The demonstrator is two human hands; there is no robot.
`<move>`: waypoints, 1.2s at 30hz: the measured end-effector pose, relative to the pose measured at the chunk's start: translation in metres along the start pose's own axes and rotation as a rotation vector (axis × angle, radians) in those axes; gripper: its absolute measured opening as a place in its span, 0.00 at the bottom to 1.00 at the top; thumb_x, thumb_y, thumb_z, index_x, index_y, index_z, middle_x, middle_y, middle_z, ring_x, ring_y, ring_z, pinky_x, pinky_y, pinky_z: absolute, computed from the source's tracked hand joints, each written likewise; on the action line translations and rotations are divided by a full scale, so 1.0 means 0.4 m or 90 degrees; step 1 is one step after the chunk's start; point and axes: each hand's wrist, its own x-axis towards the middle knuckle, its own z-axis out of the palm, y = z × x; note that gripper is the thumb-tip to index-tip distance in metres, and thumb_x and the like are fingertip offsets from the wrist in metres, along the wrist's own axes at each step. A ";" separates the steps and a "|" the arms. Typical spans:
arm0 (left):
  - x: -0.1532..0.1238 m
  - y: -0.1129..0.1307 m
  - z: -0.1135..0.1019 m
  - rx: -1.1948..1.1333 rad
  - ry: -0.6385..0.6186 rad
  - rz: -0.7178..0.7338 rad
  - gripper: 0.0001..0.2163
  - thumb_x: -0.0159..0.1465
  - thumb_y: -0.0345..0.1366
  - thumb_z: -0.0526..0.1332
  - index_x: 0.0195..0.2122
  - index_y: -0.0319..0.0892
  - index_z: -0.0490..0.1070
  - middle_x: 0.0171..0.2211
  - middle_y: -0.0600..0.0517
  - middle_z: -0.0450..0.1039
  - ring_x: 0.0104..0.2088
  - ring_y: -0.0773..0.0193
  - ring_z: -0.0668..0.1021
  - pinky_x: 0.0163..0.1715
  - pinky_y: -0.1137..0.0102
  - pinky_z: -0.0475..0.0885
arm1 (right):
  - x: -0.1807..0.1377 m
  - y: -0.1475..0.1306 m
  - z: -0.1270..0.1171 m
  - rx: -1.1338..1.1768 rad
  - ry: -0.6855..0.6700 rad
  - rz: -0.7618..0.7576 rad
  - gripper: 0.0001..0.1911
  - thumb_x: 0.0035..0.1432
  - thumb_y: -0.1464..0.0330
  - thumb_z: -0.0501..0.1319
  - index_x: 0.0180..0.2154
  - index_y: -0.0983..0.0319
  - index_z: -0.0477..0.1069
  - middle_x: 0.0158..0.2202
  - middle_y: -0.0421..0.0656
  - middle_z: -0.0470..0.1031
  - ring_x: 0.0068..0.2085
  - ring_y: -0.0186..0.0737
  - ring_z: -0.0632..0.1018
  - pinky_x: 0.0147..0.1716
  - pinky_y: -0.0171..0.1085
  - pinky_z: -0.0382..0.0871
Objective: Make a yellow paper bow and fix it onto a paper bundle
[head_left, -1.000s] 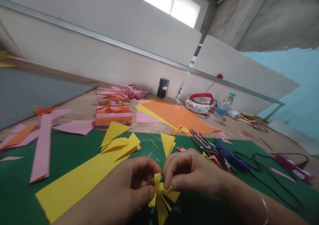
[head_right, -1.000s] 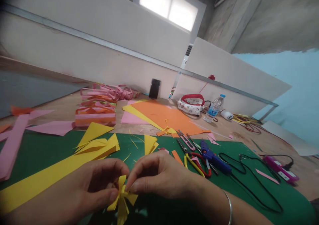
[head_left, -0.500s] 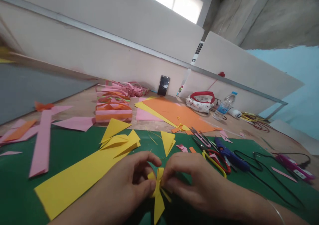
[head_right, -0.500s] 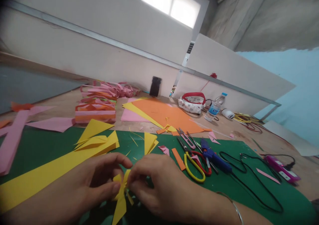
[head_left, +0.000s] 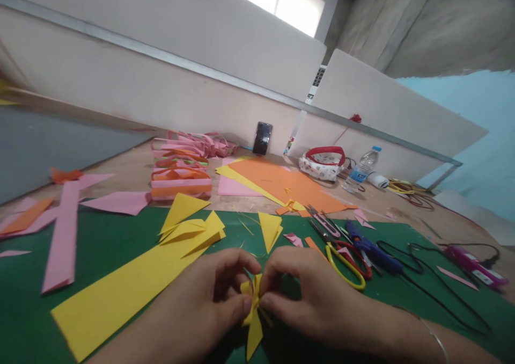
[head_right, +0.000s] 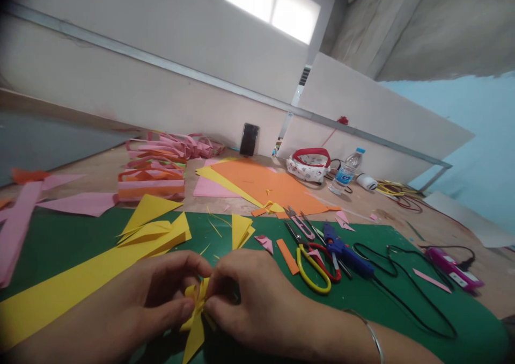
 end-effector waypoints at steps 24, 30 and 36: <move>-0.002 -0.014 -0.005 -0.044 -0.035 0.033 0.17 0.58 0.48 0.59 0.43 0.43 0.66 0.28 0.56 0.72 0.29 0.65 0.73 0.30 0.71 0.67 | -0.001 0.000 0.005 -0.038 0.004 0.018 0.03 0.53 0.72 0.59 0.27 0.63 0.67 0.26 0.39 0.71 0.27 0.31 0.69 0.27 0.29 0.60; 0.008 -0.007 0.009 -0.019 -0.012 0.007 0.20 0.50 0.42 0.63 0.43 0.43 0.64 0.28 0.56 0.69 0.31 0.61 0.74 0.30 0.69 0.66 | -0.005 0.000 0.006 -0.012 0.008 0.021 0.03 0.49 0.74 0.59 0.24 0.63 0.66 0.25 0.38 0.70 0.27 0.30 0.69 0.26 0.29 0.59; 0.009 -0.018 0.016 0.003 -0.004 0.008 0.17 0.51 0.38 0.57 0.43 0.42 0.61 0.27 0.56 0.68 0.29 0.62 0.70 0.30 0.68 0.64 | -0.004 0.004 0.015 -0.022 0.002 0.007 0.04 0.49 0.75 0.57 0.24 0.63 0.65 0.24 0.38 0.69 0.26 0.29 0.68 0.26 0.28 0.58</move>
